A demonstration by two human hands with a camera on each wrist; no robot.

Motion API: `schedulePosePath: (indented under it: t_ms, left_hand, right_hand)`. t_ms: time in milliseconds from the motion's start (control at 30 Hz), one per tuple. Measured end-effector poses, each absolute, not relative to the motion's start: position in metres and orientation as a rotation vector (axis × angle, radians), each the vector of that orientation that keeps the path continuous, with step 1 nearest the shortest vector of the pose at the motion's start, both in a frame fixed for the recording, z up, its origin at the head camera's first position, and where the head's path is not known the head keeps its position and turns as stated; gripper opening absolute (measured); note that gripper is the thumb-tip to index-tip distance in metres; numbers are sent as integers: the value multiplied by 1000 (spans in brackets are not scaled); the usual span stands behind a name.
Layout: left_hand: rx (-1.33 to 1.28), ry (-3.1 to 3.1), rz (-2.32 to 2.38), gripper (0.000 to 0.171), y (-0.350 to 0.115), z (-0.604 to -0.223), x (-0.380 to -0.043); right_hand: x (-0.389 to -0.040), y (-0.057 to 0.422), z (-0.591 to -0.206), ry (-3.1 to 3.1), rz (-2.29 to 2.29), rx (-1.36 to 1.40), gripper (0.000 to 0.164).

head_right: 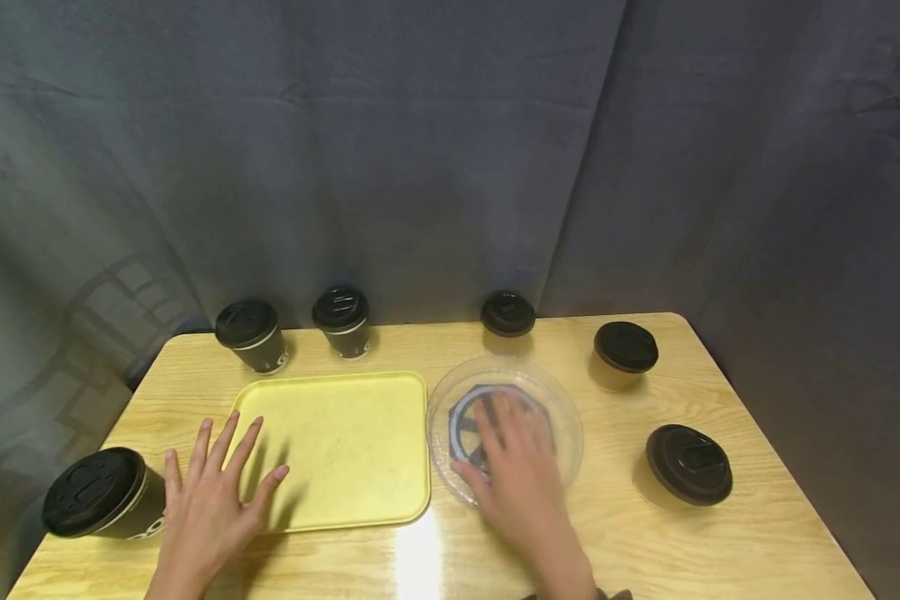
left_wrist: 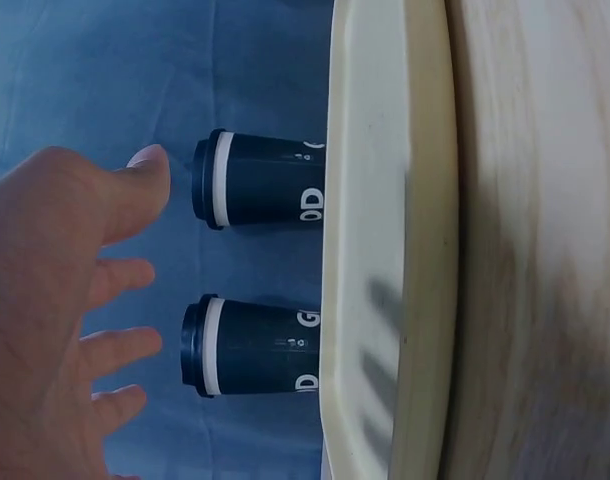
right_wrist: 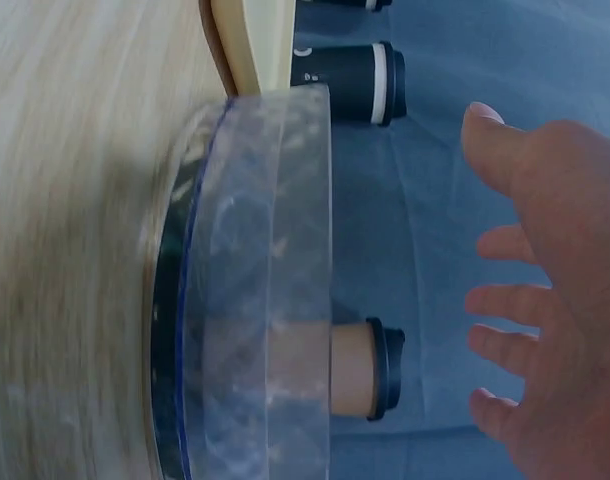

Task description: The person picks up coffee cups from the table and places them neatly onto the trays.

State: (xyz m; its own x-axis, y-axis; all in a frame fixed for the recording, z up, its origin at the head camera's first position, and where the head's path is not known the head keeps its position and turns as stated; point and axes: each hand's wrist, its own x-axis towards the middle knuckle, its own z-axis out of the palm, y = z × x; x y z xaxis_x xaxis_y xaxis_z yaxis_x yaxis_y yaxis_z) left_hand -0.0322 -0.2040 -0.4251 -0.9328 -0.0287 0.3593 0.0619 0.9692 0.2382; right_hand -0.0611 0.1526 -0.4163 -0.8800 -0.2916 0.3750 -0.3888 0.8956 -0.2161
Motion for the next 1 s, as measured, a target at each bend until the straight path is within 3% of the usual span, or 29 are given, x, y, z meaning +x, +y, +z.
schedulePosePath:
  t_ms: [1000]
  left_hand:
    - [48, -2760, -310, 69, -227, -410, -34]
  right_hand:
    - [-80, 105, -416, -2716, 413, 671, 74]
